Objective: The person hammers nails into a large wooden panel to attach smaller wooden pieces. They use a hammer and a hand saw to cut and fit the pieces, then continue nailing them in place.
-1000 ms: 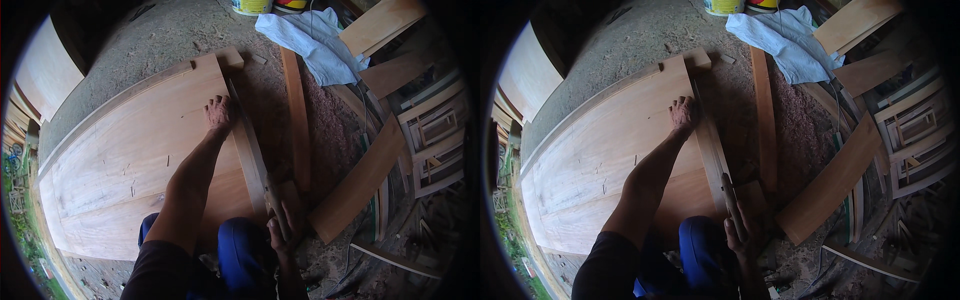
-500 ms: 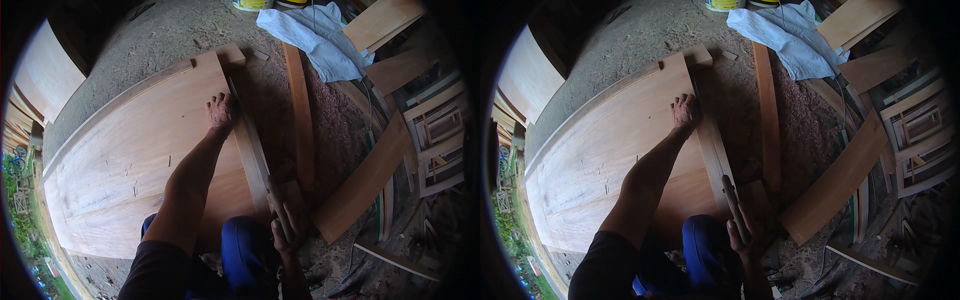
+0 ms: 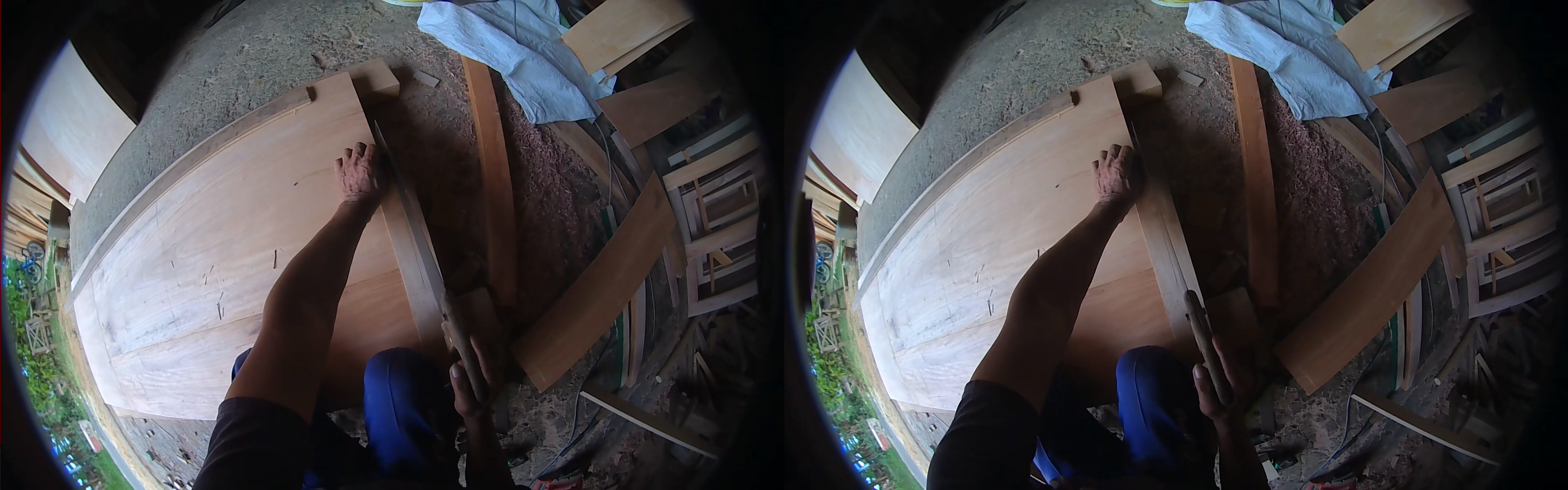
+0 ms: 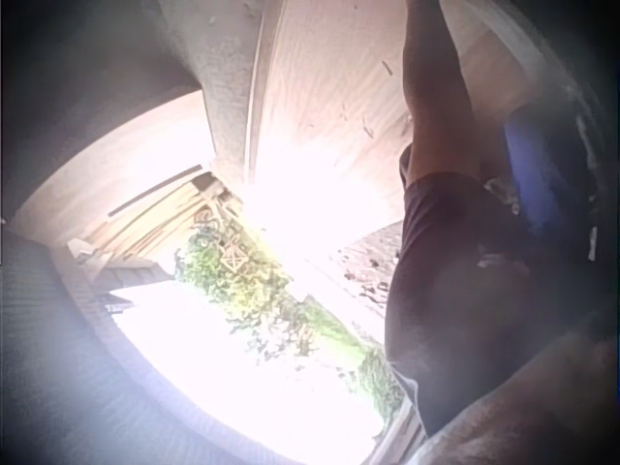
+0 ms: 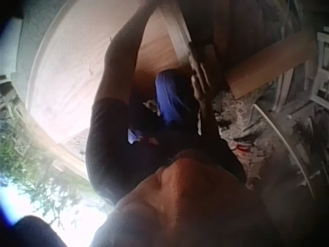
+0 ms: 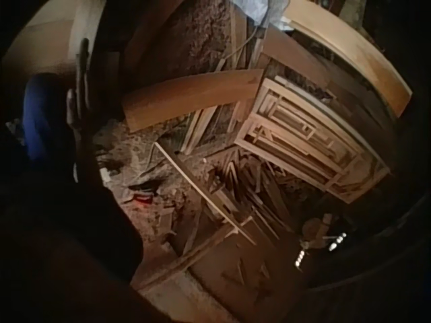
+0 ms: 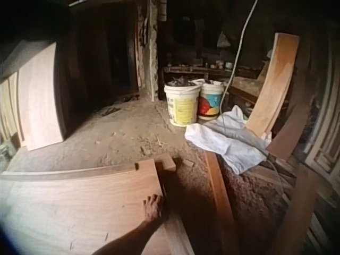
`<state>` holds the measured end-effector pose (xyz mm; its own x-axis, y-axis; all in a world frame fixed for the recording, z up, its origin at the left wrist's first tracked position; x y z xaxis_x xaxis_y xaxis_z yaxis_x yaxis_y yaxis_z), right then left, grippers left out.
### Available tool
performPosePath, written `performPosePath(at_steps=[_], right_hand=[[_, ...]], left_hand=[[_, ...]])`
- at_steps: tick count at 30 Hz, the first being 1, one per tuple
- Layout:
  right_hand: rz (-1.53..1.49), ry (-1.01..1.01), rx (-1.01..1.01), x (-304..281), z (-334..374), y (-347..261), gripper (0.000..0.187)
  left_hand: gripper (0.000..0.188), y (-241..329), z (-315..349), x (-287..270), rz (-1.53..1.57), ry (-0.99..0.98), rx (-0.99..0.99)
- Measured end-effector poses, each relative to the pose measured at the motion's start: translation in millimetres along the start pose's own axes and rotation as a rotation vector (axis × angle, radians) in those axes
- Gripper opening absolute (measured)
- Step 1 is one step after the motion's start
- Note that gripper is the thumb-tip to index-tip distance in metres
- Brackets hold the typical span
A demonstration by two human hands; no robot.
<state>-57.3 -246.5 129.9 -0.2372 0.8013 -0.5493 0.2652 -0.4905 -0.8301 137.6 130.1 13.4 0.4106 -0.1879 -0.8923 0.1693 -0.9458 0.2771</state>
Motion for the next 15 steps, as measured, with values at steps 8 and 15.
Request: performPosePath(at_steps=[8,15], right_hand=[[0.061,-0.028,0.071,-1,-42,-18,0.048],[0.030,-0.015,0.002,-25,-31,-18,0.047]], left_hand=[[0.031,-6,-5,5,0.005,-0.021,-0.038],[0.020,-6,-8,7,0.033,0.070,0.066]])
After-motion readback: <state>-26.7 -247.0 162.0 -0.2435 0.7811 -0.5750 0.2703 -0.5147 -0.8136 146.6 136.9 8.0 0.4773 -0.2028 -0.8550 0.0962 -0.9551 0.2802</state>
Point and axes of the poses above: each hand's wrist, its own z-axis away from the middle knuckle, its own x-axis out of the palm, y = z × x, the point moved 5 cm from there along -z, towards the middle knuckle, and after that the axes turned 13 degrees about x, right-handed, at the moved point
